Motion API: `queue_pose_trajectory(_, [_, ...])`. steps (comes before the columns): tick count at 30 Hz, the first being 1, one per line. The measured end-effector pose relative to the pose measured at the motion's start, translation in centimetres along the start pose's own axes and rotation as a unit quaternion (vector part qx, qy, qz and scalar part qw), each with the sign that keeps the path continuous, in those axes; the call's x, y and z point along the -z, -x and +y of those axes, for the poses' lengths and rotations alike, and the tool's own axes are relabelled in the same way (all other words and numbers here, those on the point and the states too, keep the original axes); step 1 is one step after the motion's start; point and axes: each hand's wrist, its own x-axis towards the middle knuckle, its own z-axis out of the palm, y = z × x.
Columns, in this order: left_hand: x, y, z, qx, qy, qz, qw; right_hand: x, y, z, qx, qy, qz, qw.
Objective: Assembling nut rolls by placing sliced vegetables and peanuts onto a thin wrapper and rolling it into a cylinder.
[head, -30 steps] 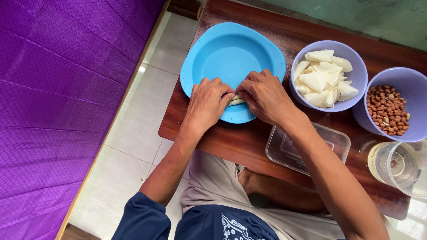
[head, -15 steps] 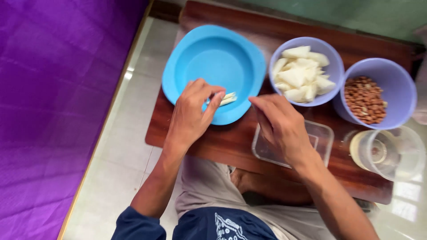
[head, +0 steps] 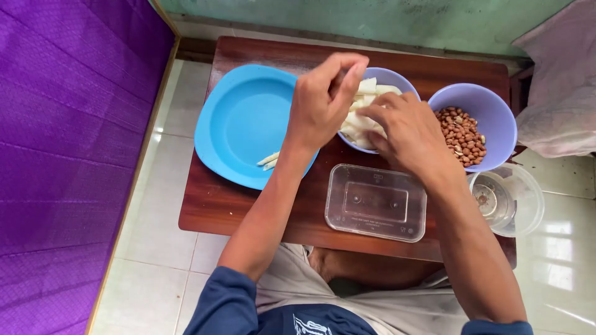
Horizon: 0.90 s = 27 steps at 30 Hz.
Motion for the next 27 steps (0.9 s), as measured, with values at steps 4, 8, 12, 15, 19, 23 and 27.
queue_pose_trajectory(4, [-1.0, -1.7, -1.5, 0.001, 0.018, -0.023, 1.0, 1.3, -1.2, 1.1, -0.048, -0.083, 0.077, 0.992])
queue_pose_trajectory(8, [-0.7, -0.9, -4.1, -0.04, -0.039, -0.102, 0.993, 2.0, -1.1, 2.6, -0.116, -0.203, 0.09, 0.968])
queue_pose_trajectory(12, [-0.8, 0.1, -5.6, -0.037, -0.067, -0.135, 0.988, 0.5, -0.5, 3.7, -0.17, -0.271, 0.082, 0.944])
queue_pose_trajectory(15, [-1.2, 0.4, -6.0, -0.049, -0.064, -0.16, 0.984, 0.3, -0.4, 3.4, -0.172, -0.319, 0.095, 0.927])
queue_pose_trajectory(19, [-1.8, 0.4, -6.5, -0.036, -0.086, -0.163, 0.982, 0.0, -0.2, 3.2, -0.165, -0.358, 0.102, 0.913])
queue_pose_trajectory(23, [-1.6, 0.5, -6.4, -0.027, -0.047, -0.165, 0.985, 0.8, 0.5, 2.8, -0.154, -0.281, 0.134, 0.938])
queue_pose_trajectory(27, [-1.2, 0.1, -5.7, -0.023, 0.016, -0.166, 0.986, 0.8, 0.8, 3.5, -0.032, -0.153, 0.135, 0.978])
